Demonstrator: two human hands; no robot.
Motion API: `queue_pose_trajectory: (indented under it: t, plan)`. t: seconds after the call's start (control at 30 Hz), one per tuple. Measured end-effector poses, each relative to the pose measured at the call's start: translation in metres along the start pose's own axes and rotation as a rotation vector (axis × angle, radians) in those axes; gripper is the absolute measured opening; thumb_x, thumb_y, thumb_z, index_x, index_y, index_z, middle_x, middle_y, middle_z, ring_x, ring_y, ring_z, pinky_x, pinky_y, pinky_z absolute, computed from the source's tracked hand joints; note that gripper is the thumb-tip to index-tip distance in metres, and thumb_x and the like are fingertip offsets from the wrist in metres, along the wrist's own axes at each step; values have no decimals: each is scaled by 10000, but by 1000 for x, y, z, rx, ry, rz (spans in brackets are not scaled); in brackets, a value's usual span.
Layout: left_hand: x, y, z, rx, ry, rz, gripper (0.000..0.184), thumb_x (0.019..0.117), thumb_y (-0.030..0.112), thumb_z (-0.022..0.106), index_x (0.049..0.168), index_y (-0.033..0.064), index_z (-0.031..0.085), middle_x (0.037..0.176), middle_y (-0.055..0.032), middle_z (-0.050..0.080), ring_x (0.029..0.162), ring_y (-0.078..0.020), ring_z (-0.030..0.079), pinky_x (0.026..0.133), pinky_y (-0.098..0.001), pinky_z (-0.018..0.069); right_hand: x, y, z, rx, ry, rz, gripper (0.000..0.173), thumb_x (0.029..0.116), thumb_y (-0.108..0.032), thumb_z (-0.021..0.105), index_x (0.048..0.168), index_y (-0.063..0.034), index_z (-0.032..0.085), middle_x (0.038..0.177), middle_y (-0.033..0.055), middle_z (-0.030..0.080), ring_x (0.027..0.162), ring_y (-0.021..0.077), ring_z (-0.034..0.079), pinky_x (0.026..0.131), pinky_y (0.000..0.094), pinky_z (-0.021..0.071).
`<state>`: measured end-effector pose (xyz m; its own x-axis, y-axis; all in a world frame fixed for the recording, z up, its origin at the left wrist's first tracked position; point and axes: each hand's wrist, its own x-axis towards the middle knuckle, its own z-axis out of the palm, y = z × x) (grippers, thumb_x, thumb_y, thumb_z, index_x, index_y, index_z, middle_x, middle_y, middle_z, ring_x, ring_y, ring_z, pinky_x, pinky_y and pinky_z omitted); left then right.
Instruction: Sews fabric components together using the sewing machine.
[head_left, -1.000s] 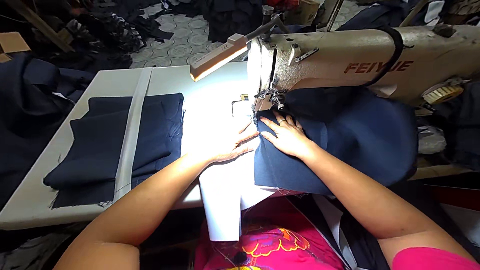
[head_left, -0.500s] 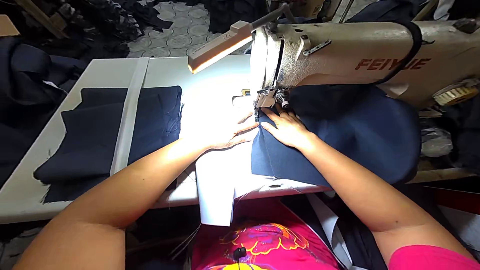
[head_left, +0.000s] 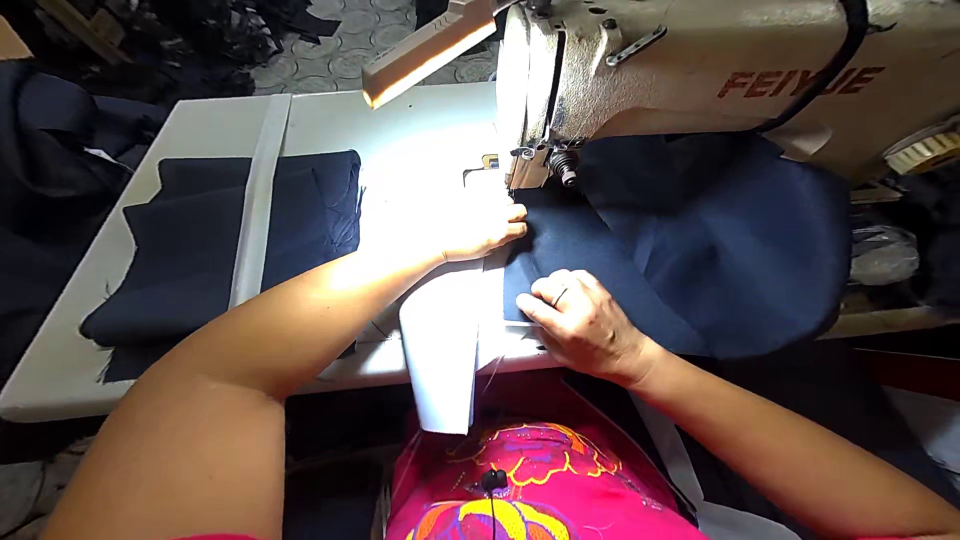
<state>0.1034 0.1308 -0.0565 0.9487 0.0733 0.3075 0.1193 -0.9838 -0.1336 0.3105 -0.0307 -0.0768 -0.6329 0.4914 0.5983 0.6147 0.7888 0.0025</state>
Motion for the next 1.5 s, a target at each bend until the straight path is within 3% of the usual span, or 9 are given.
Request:
queue_pose_trajectory:
  t: [0.23,0.3,0.37,0.47,0.77,1.0,1.17,1.3,1.5]
  plan:
    - [-4,57,3,-231,188,-192,189,960,21,541,935,-43,717,916,-195,688,869,-319,694,762,-425,552,-8,13,4,185,140,-5,206,904,-92,570,871,-13,757,833,125,717,858,266,699,792,376,560]
    - [-8,92,-4,-265,121,-447,228,985,132,586,1044,-35,729,1072,-179,714,1004,-294,702,880,-436,566,-14,26,2,279,63,198,351,966,-185,488,1080,13,755,1061,178,743,1084,317,695,986,436,531]
    - [-11,120,-15,-195,-90,-615,501,1024,417,525,1317,34,661,1379,-149,639,1304,-325,586,1094,-532,440,-17,41,-7,278,-206,389,510,1060,-319,333,1444,-116,599,1464,146,588,1424,357,481,1199,553,318]
    - [-26,131,-5,-253,-142,-714,657,1038,610,351,1523,197,513,1600,-70,451,1522,-334,325,1214,-609,220,-19,54,-11,197,-437,437,528,1072,-455,303,1523,-293,524,1634,115,397,1544,425,250,1209,689,157]
    - [-34,83,5,-256,-118,-641,642,1049,605,308,1527,229,511,1615,-41,433,1530,-296,315,1204,-596,222,5,67,-3,172,-530,539,496,1097,-444,331,1567,-333,444,1680,84,311,1560,405,201,1153,649,300]
    - [-42,45,8,-277,-124,-533,609,1056,569,333,1533,232,505,1610,-69,436,1519,-323,333,1206,-598,230,19,85,5,201,-578,560,506,1095,-452,341,1585,-344,408,1697,109,256,1567,436,136,1180,652,251]
    - [-21,38,0,-237,-59,-418,345,1061,184,466,1286,47,689,1306,-182,661,1232,-385,605,1035,-553,450,6,84,12,238,-285,363,419,1050,-298,446,1371,-166,682,1490,167,563,1464,443,402,1179,696,237]
    - [-1,35,2,-127,23,-193,228,1009,35,483,987,-41,697,1009,-200,701,995,-373,684,858,-490,536,5,85,14,245,-256,319,404,1038,-271,466,1337,-139,704,1441,167,604,1416,413,479,1163,669,294]
    - [-8,87,6,-314,84,-475,276,1027,197,566,1100,-22,718,1146,-169,712,1091,-285,696,945,-441,556,3,91,9,299,-292,303,403,1045,-262,461,1355,-151,693,1475,172,577,1439,425,447,1178,675,260]
